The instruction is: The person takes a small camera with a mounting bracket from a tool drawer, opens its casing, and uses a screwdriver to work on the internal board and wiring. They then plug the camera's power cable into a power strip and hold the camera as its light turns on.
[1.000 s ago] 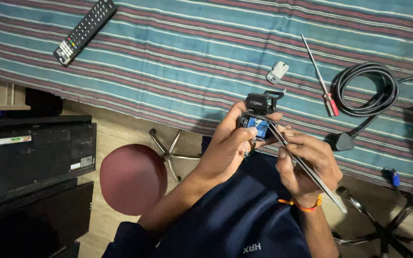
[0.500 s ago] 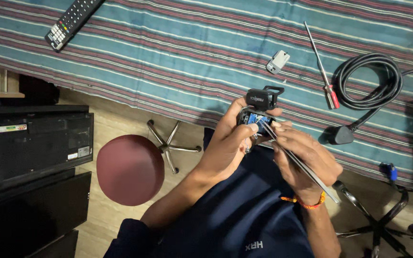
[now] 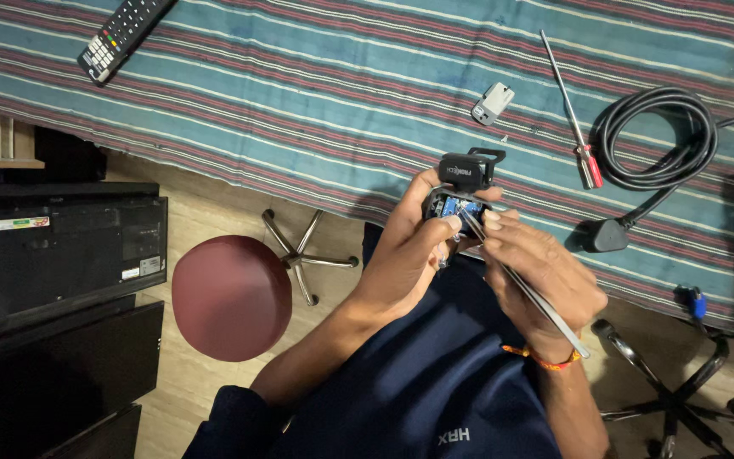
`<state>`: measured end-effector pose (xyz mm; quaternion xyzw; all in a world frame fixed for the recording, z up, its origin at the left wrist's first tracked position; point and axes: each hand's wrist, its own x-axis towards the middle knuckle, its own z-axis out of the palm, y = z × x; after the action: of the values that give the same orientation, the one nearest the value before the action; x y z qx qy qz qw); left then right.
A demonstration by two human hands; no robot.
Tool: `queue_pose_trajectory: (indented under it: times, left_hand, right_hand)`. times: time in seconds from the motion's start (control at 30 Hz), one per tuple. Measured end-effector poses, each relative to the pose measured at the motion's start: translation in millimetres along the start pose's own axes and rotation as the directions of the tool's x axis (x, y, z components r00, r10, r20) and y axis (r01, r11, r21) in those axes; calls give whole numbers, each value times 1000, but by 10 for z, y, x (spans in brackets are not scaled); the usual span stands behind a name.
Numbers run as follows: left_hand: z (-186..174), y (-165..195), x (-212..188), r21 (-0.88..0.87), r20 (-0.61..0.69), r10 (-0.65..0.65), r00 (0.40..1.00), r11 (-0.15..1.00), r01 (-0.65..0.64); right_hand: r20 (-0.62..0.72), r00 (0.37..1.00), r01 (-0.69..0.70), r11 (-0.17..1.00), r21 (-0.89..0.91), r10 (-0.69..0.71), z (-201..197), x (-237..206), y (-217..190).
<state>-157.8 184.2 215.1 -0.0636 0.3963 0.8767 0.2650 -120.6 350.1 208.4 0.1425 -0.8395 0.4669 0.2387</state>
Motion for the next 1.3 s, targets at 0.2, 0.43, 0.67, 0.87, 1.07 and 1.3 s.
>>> queue_pose_trajectory:
  times: [0.2, 0.43, 0.67, 0.87, 1.07, 1.3]
  left_hand:
    - [25, -10, 9, 13, -10, 42, 999, 999, -42]
    - [83, -1, -6, -38, -53, -3, 999, 999, 1]
    - [95, -59, 16, -123, -39, 34, 999, 992, -38]
    - [112, -113, 36, -190, -46, 83, 996, 978, -90]
    - [106, -130, 52, -199, -79, 96, 992, 974, -110]
    - [131, -180, 95, -232, -107, 115, 988, 963, -137]
  right_hand:
    - [2, 999, 44, 999, -3, -44, 21, -32, 41]
    - [-36, 992, 118, 993, 25, -117, 86, -83, 110]
    - [-59, 972, 227, 974, 9, -226, 138, -65, 188]
    - [-70, 952, 298, 954, -5, -298, 174, -8, 241]
    - [-52, 951, 306, 952, 2, -306, 188, 11, 251]
    - [-71, 939, 338, 941, -7, -338, 220, 56, 293]
